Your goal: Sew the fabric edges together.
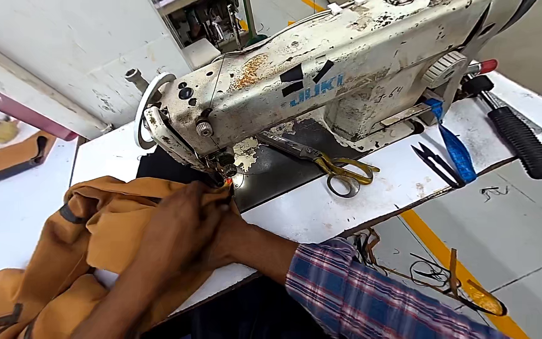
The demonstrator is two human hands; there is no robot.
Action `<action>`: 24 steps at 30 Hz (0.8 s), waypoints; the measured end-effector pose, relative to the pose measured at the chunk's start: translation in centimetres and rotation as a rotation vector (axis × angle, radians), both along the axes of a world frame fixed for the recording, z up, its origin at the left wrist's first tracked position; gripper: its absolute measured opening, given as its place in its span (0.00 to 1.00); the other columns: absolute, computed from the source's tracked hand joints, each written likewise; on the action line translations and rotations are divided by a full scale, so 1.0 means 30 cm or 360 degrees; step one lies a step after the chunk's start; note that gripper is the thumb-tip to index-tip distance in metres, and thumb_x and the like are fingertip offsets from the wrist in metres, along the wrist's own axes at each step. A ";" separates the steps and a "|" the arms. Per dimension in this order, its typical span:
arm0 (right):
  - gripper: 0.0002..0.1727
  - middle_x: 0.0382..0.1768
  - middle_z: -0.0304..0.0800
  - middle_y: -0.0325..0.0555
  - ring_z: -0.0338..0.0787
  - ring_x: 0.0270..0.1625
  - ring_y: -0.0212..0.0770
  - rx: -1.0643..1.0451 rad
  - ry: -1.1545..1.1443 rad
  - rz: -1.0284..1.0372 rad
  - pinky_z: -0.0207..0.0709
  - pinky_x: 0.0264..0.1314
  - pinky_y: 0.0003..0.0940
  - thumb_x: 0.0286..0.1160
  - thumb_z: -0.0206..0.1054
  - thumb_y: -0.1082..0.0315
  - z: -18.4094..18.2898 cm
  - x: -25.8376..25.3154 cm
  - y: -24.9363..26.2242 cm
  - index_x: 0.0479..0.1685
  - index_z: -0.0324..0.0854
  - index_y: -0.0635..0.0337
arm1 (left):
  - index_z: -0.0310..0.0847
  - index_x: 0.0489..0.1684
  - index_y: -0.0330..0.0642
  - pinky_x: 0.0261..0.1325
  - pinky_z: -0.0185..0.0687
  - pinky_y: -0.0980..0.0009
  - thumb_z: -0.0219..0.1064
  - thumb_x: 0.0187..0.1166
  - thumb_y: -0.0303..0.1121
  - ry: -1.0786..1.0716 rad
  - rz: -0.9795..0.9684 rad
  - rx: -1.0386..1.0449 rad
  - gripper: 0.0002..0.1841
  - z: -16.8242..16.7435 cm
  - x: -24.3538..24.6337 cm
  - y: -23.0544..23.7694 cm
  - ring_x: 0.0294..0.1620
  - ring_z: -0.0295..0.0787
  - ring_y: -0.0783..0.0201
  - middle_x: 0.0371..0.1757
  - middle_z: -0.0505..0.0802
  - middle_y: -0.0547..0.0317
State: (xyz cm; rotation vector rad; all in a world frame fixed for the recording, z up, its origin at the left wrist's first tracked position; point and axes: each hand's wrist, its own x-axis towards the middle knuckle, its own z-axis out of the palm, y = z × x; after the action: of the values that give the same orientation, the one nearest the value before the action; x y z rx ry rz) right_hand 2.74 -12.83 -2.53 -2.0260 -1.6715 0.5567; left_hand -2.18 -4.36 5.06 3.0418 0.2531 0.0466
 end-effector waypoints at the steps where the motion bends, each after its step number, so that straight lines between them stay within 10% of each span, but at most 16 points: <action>1: 0.37 0.55 0.91 0.54 0.88 0.63 0.54 0.0050 0.0067 0.0085 0.73 0.70 0.61 0.75 0.61 0.30 0.022 0.014 -0.041 0.56 0.88 0.57 | 0.86 0.49 0.41 0.45 0.84 0.39 0.74 0.75 0.45 -0.0025 0.0052 0.0017 0.17 0.015 0.003 0.027 0.41 0.90 0.46 0.39 0.91 0.49; 4: 0.32 0.60 0.90 0.56 0.84 0.71 0.50 0.0387 0.0318 -0.0028 0.69 0.81 0.48 0.86 0.57 0.41 0.040 0.029 -0.162 0.60 0.86 0.64 | 0.88 0.41 0.40 0.40 0.82 0.43 0.75 0.72 0.33 -0.0070 0.0034 0.0067 0.08 0.047 0.008 0.060 0.38 0.87 0.48 0.37 0.88 0.51; 6: 0.21 0.48 0.93 0.51 0.93 0.56 0.44 0.0722 0.0424 -0.0464 0.84 0.64 0.42 0.89 0.60 0.54 0.024 0.033 -0.218 0.51 0.89 0.65 | 0.88 0.40 0.41 0.39 0.81 0.45 0.73 0.71 0.32 -0.0078 -0.0053 0.0099 0.07 0.051 0.006 0.057 0.37 0.85 0.49 0.36 0.85 0.52; 11: 0.24 0.61 0.88 0.55 0.93 0.53 0.47 0.0818 0.0295 -0.0964 0.88 0.57 0.44 0.70 0.68 0.80 -0.011 0.120 -0.209 0.69 0.82 0.64 | 0.87 0.52 0.39 0.58 0.78 0.38 0.66 0.74 0.35 -0.0081 -0.0409 0.0192 0.14 -0.028 0.002 0.017 0.56 0.88 0.44 0.53 0.90 0.47; 17: 0.04 0.29 0.89 0.50 0.92 0.33 0.49 0.0832 -0.0101 -0.0865 0.85 0.35 0.46 0.77 0.69 0.72 -0.060 0.136 -0.182 0.37 0.87 0.62 | 0.80 0.45 0.36 0.46 0.77 0.45 0.70 0.74 0.35 -0.0215 -0.0295 0.0417 0.12 -0.109 0.026 0.036 0.37 0.89 0.46 0.32 0.88 0.48; 24: 0.03 0.32 0.89 0.45 0.91 0.38 0.42 0.0960 0.0133 -0.0731 0.86 0.41 0.41 0.75 0.73 0.69 -0.065 0.147 -0.230 0.37 0.89 0.59 | 0.90 0.43 0.39 0.51 0.73 0.46 0.60 0.80 0.22 -0.0316 -0.0647 0.0591 0.10 -0.133 0.043 0.093 0.45 0.85 0.46 0.44 0.89 0.48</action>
State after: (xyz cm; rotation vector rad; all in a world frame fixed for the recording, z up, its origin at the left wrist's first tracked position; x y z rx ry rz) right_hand 7.15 -19.72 -4.48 -1.8003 -1.0861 -0.0287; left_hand -0.88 -1.56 1.05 3.3468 -0.4369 0.4049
